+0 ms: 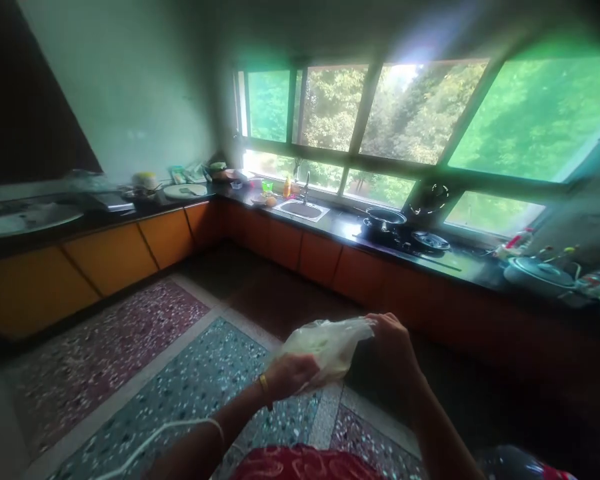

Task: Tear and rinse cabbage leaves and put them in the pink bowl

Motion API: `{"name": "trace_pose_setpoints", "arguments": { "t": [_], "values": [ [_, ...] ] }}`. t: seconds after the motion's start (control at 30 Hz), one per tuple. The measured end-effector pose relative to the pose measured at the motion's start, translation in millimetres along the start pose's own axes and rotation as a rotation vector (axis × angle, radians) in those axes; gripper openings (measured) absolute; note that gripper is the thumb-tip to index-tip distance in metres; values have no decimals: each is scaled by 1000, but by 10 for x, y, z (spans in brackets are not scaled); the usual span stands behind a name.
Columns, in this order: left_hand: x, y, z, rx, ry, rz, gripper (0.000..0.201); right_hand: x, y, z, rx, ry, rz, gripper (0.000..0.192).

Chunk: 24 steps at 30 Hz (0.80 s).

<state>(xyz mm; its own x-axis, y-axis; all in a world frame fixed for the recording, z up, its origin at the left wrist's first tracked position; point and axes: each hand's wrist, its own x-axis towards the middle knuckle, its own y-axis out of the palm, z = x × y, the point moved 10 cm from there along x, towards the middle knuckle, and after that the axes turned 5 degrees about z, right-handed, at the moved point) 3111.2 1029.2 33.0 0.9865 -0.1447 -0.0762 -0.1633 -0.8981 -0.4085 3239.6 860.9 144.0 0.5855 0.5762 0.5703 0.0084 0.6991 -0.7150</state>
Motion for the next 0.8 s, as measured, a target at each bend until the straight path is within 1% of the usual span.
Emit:
{"name": "trace_pose_setpoints", "arguments": {
  "t": [0.07, 0.13, 0.23, 0.3, 0.33, 0.4, 0.5, 0.6, 0.73, 0.8],
  "values": [
    [601, -448, 110, -65, 28, 24, 40, 511, 177, -375, -33, 27, -38, 24],
    [1211, -820, 319, -135, 18, 51, 43, 1012, 438, -795, -61, 43, -61, 27],
    [2079, -1286, 734, -209, -40, 71, 51, 1770, 958, -1434, -72, 64, -67, 30],
    [2596, -1586, 975, -239, -83, 63, 58, 2308, 1316, -1782, -69, 68, -41, 30],
    [2837, -1740, 1062, -249, -99, 58, 61, 2589, 1469, -1927, -70, 70, -24, 29],
    [3301, -2060, 1156, -273, -105, 59, 63, 3170, 1706, -2164, -81, 67, 6, 28],
    [4007, -2609, 1198, -341, -47, 54, 60, 4052, 1945, -2474, -127, 50, 13, 27],
    [4765, -3170, 1330, -348, 16, 78, 54, 4869, 2179, -2864, -160, 62, -56, 29],
    [5804, -3886, 1632, -275, 39, 131, 45, 5840, 2569, -3539, -130, 186, -181, 32],
    [6313, -4241, 1731, -273, 36, 141, 41, 6334, 2778, -3841, -145, 224, -182, 32]
  ]
}}
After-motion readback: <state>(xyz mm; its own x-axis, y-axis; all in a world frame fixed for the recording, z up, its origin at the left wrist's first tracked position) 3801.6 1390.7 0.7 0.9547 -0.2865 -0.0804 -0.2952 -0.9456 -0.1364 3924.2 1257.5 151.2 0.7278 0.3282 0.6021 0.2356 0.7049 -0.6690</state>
